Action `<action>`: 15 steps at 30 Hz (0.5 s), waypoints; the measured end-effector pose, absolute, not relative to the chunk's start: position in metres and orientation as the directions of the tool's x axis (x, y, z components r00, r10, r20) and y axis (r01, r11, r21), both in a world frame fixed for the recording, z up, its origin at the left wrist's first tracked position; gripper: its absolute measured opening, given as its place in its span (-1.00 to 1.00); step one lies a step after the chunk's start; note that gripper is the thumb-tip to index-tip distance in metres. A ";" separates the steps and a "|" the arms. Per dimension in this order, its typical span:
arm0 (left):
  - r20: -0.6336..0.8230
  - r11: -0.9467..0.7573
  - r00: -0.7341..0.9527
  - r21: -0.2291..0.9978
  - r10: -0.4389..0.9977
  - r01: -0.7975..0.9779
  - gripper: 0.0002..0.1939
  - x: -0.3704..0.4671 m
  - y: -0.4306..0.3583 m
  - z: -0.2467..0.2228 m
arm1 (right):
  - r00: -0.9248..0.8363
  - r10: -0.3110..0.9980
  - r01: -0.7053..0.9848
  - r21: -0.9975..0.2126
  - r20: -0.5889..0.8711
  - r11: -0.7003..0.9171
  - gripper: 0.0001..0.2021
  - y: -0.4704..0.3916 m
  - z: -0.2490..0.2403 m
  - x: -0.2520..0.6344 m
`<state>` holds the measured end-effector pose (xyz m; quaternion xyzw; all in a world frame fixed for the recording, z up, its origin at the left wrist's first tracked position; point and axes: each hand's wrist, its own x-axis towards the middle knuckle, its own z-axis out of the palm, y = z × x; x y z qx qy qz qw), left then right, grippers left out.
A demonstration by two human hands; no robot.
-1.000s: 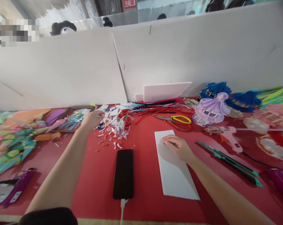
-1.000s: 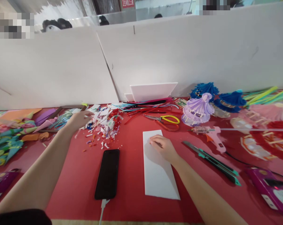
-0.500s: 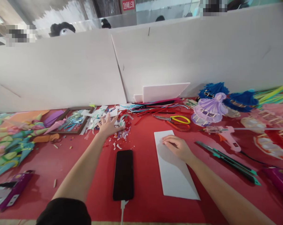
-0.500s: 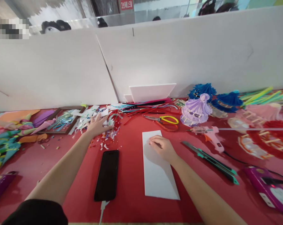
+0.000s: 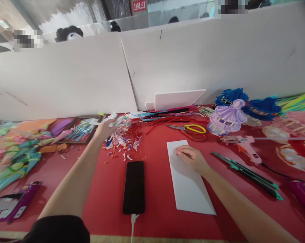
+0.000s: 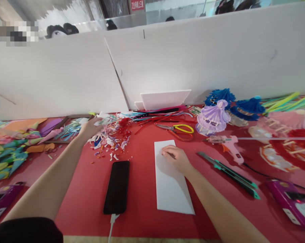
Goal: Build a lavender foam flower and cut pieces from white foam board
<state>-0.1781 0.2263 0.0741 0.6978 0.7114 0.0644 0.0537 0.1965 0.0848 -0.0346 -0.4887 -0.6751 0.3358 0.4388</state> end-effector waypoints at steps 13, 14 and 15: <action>0.062 -0.023 0.021 0.026 0.998 0.999 -0.64 -0.182 0.221 0.057 | -0.134 0.957 0.355 -0.889 0.257 0.289 -0.80 0.085 -0.035 0.197; 0.079 -0.035 0.034 0.008 0.996 0.999 -0.63 -0.177 0.218 0.053 | -0.134 0.957 0.356 -0.888 0.258 0.290 -0.80 0.085 -0.034 0.197; 0.092 -0.055 0.056 -0.006 0.994 0.998 -0.63 -0.171 0.215 0.050 | -0.135 0.956 0.357 -0.888 0.259 0.290 -0.81 0.084 -0.033 0.196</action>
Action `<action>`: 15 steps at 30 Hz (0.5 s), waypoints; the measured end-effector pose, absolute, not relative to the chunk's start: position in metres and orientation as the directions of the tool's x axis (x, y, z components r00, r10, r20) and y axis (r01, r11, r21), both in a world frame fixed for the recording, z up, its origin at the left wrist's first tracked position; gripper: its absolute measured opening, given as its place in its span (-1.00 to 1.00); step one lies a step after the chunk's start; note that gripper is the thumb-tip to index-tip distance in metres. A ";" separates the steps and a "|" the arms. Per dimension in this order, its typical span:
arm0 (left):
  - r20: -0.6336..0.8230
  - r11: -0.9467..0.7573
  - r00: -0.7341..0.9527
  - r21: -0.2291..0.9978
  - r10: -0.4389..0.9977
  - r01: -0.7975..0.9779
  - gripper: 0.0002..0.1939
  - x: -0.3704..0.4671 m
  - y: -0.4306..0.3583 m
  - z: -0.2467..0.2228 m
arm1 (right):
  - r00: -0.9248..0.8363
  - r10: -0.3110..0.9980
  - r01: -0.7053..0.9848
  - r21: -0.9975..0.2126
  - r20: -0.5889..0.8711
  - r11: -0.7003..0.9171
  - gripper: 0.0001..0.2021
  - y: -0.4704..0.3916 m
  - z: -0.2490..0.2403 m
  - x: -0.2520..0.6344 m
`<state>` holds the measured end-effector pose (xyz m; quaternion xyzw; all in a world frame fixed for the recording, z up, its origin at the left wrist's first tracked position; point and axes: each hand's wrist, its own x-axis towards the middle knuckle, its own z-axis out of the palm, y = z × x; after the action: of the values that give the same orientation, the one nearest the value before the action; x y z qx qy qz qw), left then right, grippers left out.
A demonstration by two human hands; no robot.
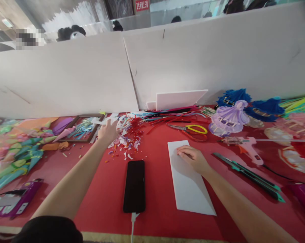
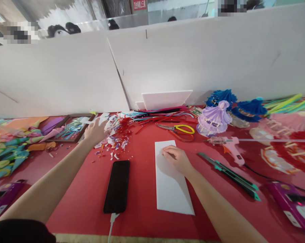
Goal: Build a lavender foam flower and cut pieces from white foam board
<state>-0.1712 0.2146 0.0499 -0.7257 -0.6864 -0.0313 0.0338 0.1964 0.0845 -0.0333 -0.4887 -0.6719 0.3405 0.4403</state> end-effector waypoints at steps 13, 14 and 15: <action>0.063 -0.378 0.387 -0.112 0.920 0.919 -0.69 -0.149 0.214 0.043 | -0.116 0.965 0.374 -0.890 0.233 0.260 -0.81 0.084 -0.032 0.196; 0.062 -0.372 0.380 -0.116 0.923 0.921 -0.68 -0.149 0.215 0.043 | -0.115 0.966 0.373 -0.891 0.232 0.258 -0.81 0.084 -0.032 0.197; 0.061 -0.365 0.373 -0.117 0.926 0.924 -0.67 -0.150 0.215 0.043 | -0.115 0.966 0.372 -0.892 0.231 0.257 -0.81 0.084 -0.032 0.196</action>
<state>-0.1497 0.2151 0.0426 -0.8261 -0.5597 0.0078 0.0658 0.1965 0.0841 -0.0323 -0.5042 -0.6634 0.3423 0.4341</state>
